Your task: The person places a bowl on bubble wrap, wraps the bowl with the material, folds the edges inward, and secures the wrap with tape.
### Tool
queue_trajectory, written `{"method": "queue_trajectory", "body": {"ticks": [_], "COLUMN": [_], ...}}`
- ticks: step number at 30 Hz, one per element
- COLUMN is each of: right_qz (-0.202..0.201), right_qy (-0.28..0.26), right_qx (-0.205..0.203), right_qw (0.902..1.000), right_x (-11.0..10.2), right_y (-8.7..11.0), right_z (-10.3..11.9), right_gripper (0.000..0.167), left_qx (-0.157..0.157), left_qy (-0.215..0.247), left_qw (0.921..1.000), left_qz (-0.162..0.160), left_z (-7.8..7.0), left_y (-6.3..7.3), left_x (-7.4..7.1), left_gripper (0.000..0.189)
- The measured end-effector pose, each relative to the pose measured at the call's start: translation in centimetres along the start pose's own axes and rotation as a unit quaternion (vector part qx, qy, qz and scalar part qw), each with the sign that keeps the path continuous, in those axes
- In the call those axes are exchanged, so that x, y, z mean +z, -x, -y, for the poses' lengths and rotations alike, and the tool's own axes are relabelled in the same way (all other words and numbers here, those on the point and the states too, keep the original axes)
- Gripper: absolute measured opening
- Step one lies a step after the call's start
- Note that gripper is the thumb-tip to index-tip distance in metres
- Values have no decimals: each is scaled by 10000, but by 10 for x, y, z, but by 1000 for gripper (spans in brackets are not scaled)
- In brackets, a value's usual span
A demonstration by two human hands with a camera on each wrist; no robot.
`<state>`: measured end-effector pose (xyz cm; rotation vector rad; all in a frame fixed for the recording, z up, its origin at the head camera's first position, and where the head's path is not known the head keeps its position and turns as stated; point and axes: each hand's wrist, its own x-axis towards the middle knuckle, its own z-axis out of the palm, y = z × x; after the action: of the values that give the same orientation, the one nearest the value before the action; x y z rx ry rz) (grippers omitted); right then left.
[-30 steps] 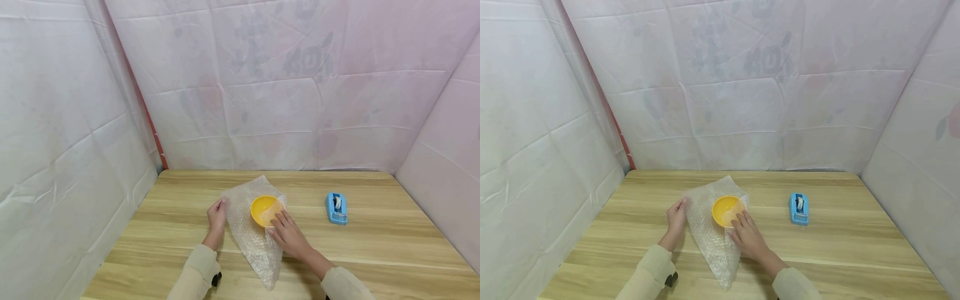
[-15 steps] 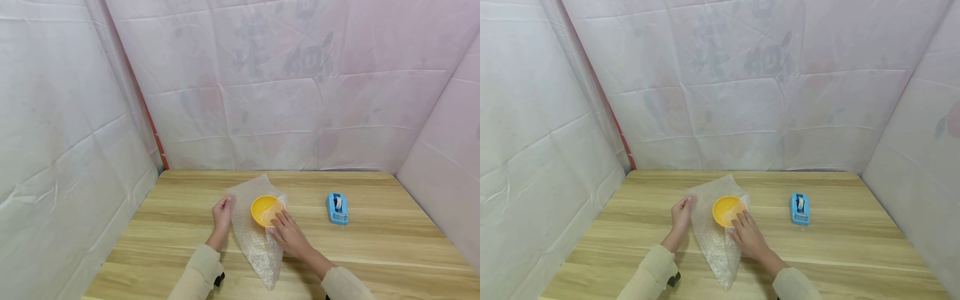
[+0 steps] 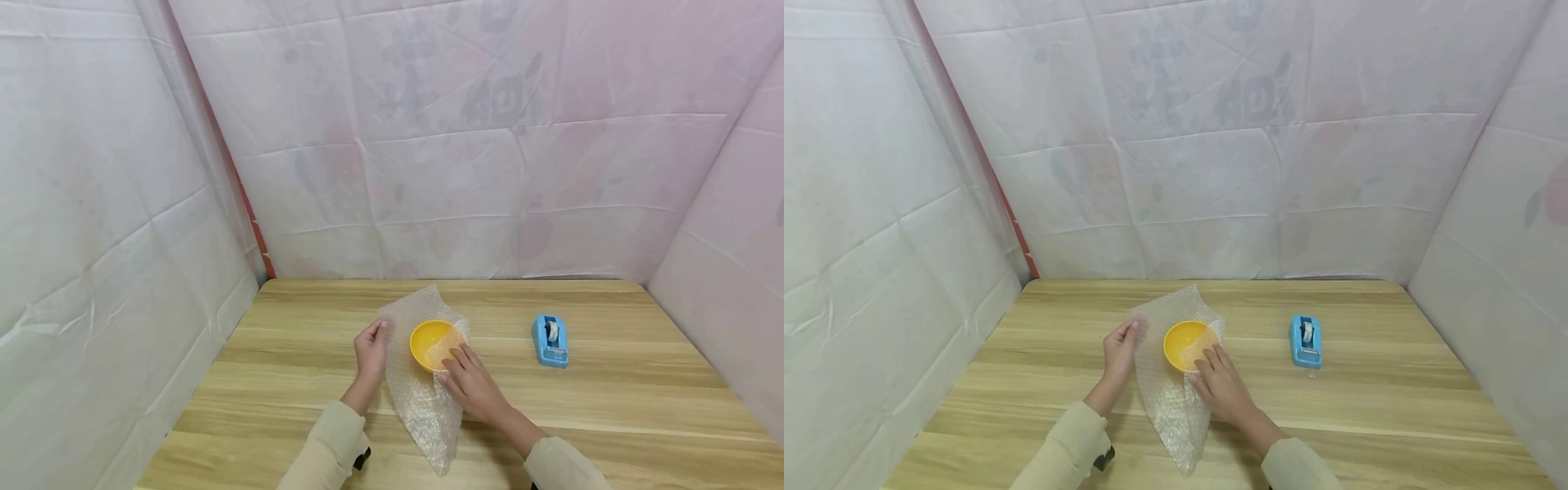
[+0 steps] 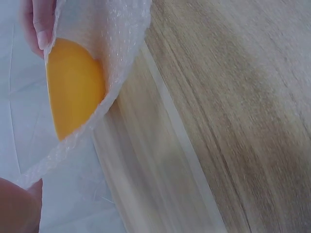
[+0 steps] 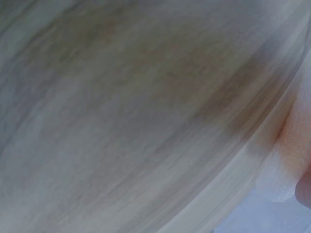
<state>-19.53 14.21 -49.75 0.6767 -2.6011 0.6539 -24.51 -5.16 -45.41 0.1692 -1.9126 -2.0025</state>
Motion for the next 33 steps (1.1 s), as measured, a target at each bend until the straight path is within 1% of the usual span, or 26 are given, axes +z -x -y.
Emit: {"method": "queue_trajectory", "body": {"ticks": [4,7,10,13,15,18,21,24,26,28,30,33], "right_qz": [-89,-104,-54,5,31,60,75,86,87,80,72,62], "right_qy": [36,45,10,-55,-59,-37,6,10,2,21,34,31], "right_qx": [-69,-83,-46,10,31,50,63,78,77,63,48,46], "right_qw": [9999,9999,10000,10000,10000,10000,10000,9999,9999,9999,10000,10000], "right_x": [1,1,1,0,1,1,2,3,4,4,4,4], "right_y": [0,0,-1,-1,-1,-1,0,0,0,-1,-1,-1], "right_z": [0,-1,-1,-1,-2,-3,-3,-3,-3,-3,-3,-3], "right_gripper": [27,27,28,28,28,28,28,29,29,29,29,29], "left_qx": [-25,-102,-123,-47,56,225,450,714,919,1094,1198,1314], "left_qy": [50,54,-147,-413,-532,-617,-786,-1040,-1276,-1465,-1619,-1745], "left_qw": [9999,9996,9993,9983,9970,9935,9863,9764,9683,9613,9555,9494], "left_qz": [148,263,310,401,561,935,1377,1750,1941,2060,2154,2255], "left_z": [-1,-3,-4,-5,-5,-3,0,2,4,7,10,12], "left_y": [2,4,5,9,13,20,26,31,34,36,37,39], "left_x": [4,8,13,17,19,22,24,25,26,27,28,29], "left_gripper": [23,23,22,21,21,23,24,25,25,25,25,25]}}
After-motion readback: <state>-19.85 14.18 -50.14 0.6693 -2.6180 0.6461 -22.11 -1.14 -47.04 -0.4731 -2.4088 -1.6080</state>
